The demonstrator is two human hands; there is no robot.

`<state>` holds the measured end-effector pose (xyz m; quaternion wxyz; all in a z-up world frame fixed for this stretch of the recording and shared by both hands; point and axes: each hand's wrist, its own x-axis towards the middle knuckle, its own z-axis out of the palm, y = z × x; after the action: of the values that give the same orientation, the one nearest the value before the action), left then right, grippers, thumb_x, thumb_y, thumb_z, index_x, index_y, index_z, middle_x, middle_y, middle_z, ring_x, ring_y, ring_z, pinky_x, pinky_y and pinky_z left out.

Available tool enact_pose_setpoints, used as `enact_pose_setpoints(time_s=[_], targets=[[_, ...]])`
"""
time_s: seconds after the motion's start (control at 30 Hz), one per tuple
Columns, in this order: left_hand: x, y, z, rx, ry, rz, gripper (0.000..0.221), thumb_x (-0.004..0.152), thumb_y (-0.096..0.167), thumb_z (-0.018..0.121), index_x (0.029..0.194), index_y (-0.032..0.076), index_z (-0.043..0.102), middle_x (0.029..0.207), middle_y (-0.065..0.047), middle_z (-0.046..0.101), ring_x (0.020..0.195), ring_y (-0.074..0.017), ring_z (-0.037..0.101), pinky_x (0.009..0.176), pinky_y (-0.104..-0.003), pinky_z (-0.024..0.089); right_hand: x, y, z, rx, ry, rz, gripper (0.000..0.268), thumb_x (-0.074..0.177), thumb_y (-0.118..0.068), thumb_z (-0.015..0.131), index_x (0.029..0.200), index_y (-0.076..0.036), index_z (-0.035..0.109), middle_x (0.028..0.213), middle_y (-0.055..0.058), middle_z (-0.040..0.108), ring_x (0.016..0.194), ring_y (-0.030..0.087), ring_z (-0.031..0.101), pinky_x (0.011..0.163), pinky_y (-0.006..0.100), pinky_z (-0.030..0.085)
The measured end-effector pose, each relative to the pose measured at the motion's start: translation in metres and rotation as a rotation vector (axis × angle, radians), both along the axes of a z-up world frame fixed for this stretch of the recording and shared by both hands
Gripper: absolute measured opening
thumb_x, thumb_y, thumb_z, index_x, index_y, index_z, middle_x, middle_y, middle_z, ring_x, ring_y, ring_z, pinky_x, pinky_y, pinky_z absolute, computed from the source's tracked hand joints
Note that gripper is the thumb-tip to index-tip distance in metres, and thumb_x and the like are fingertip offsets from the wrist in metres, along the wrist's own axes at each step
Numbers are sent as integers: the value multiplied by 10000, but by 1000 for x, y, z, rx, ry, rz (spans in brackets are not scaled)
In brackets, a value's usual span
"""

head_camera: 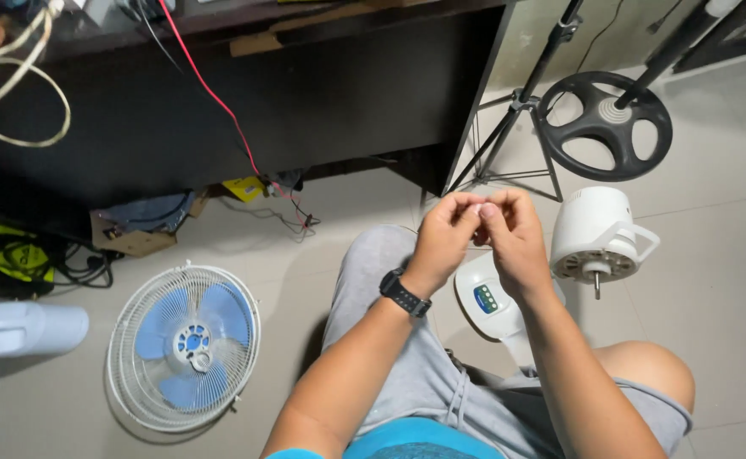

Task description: The person is disassembling a desk fan, removing the safety grills, the fan blade, and then working on the motor assembly.

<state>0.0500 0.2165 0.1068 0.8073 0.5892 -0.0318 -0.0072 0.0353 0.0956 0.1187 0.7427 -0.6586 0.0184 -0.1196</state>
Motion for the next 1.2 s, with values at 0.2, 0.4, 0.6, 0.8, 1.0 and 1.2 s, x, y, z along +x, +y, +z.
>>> enact_pose_setpoints(time_s=[0.2,0.4,0.6,0.8,1.0,1.2], targets=[[24,66,54,-45,-84,16,316,1177,302,766,1365,52,716,982,-56,772,869,-66,715,723,-211,609,14,51,39,-159,-117,156,446,1257,-223,536,1670,-87,633,1152,146,662,890,190,699,764,379,688],[49,108,87,-51,-210,-11,221,1181,301,738,1228,87,712,858,-89,788,708,-83,668,616,-220,574,4,92,77,-303,-235,201,552,1244,-324,516,1771,-161,537,1416,173,585,1055,206,706,866,428,729],[73,135,120,114,-333,8,468,1245,377,569,863,133,684,657,-8,669,560,-61,566,497,-220,481,-2,111,101,-383,-288,214,442,1180,-261,644,1607,-162,695,1557,203,590,1142,250,762,885,428,724],[111,184,195,468,-699,-159,123,1095,299,764,1006,251,693,779,29,697,647,-135,686,603,-284,572,19,114,143,-498,-356,76,294,1108,-136,786,1393,-113,853,1289,127,809,1041,214,785,875,357,643],[166,218,288,746,-979,-339,179,1037,118,787,1213,131,754,927,-31,820,746,-180,750,694,-340,623,64,115,195,-453,-287,50,287,1127,-9,735,1410,-1,782,1188,123,809,1022,163,765,877,293,622],[398,243,291,1106,-1128,102,248,997,319,831,892,98,871,783,-54,824,630,-265,713,648,-412,601,127,132,235,-730,-514,-64,251,1039,94,764,1282,44,799,1266,137,758,980,195,709,826,288,574]])
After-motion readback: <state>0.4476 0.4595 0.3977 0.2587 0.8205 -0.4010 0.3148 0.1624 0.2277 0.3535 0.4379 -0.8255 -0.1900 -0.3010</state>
